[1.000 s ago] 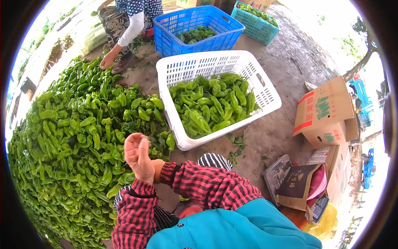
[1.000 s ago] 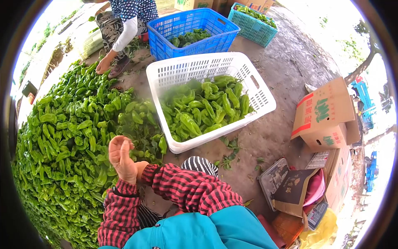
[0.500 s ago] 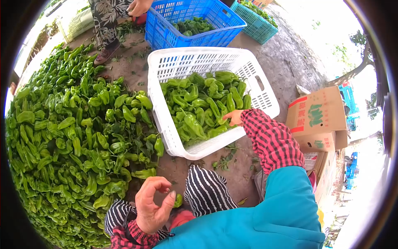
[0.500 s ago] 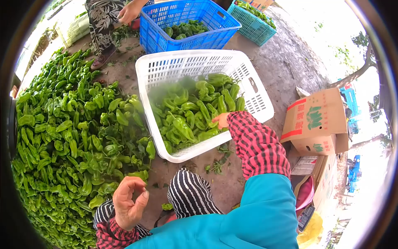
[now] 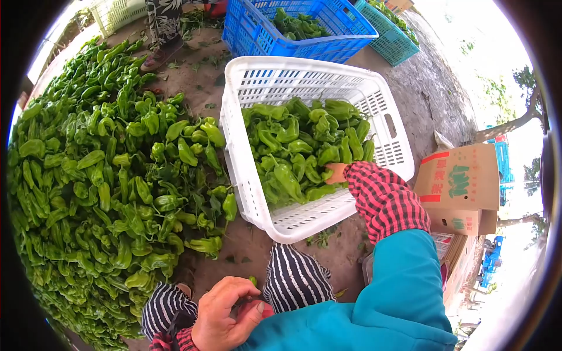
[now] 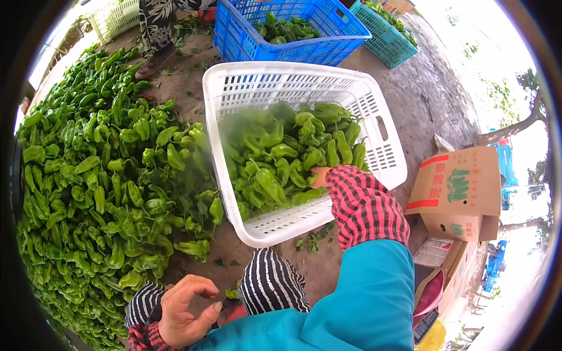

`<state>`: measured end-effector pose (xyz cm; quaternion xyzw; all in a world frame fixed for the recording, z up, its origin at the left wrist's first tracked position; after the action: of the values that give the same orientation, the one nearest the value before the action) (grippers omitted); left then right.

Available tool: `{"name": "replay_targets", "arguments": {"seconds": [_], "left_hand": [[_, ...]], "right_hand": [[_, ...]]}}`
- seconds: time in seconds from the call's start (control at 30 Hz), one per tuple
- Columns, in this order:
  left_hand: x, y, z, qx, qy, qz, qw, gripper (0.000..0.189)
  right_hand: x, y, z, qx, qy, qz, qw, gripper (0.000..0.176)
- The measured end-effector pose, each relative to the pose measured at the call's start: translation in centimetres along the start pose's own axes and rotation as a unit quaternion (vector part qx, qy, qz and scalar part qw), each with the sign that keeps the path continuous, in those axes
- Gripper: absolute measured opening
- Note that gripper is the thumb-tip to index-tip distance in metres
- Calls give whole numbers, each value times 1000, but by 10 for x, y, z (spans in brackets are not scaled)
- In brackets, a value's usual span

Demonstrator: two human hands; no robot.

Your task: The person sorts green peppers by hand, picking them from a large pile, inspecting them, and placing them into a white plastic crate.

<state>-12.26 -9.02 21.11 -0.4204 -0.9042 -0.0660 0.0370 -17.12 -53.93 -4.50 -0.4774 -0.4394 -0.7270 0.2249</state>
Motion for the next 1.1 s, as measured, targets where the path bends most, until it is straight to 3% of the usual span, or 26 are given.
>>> {"name": "replay_targets", "arguments": {"seconds": [0.07,0.13,0.2,0.23,0.27,0.33,0.4,0.47,0.53,0.6,0.67,0.73,0.8,0.83,0.87,0.93,0.97,1.1], "left_hand": [[-2,-4,3,-35,36,15,999,19],[-1,-3,4,-44,35,5,998,20],[1,-3,6,-44,36,-1,998,20],[1,-1,7,-44,39,-3,998,20],[1,-1,7,-42,38,-6,998,19],[3,-1,8,-45,17,-14,999,19],[4,-2,11,-40,24,-7,999,19],[5,-5,14,-41,-2,-15,999,17],[6,-8,19,-29,1,-11,1000,16],[7,-10,21,-35,-24,-25,999,16],[10,-10,25,-42,-36,-27,998,16],[12,-9,23,-48,-12,-31,998,14],[10,-11,33,-88,-46,-35,994,16],[10,-12,36,-95,-55,-41,993,16],[10,-11,37,-97,-59,-49,992,16],[9,-11,39,-123,-44,-38,991,16],[10,-10,40,-113,-28,-38,992,16],[14,-4,35,-139,-27,-30,989,17]], "right_hand": [[-22,-6,0,176,-84,-109,975,75],[-34,-2,-11,124,-38,-146,981,65],[-12,11,-9,31,-85,-124,988,51],[35,27,25,-130,-128,-97,978,39],[53,34,27,-127,-134,-99,978,39],[82,41,25,-229,-100,-38,968,41],[122,52,33,-339,-59,-31,938,58],[154,53,38,-413,77,-102,902,71],[192,52,61,-463,127,-172,860,80],[207,48,72,-445,133,-212,860,82],[215,43,87,-461,231,-233,825,79],[225,37,111,-441,235,-253,828,71],[233,34,133,-359,249,-319,841,64],[233,31,143,-431,251,-293,816,56],[239,31,148,-473,191,-251,823,49],[242,36,168,-535,208,-219,789,44],[251,43,171,-528,174,-210,804,40],[257,103,173,-652,296,-212,664,30]]}}
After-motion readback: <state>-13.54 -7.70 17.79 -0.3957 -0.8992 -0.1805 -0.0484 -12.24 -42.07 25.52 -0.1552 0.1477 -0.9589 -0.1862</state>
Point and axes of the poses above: each hand's wrist, its own x-axis away from the middle knuckle, its own y-axis out of the back of the hand, z = x × y, the point moved 3 cm from there along -x, towards the middle knuckle, and after that the axes turned 5 degrees about y, right-handed, at the moved point
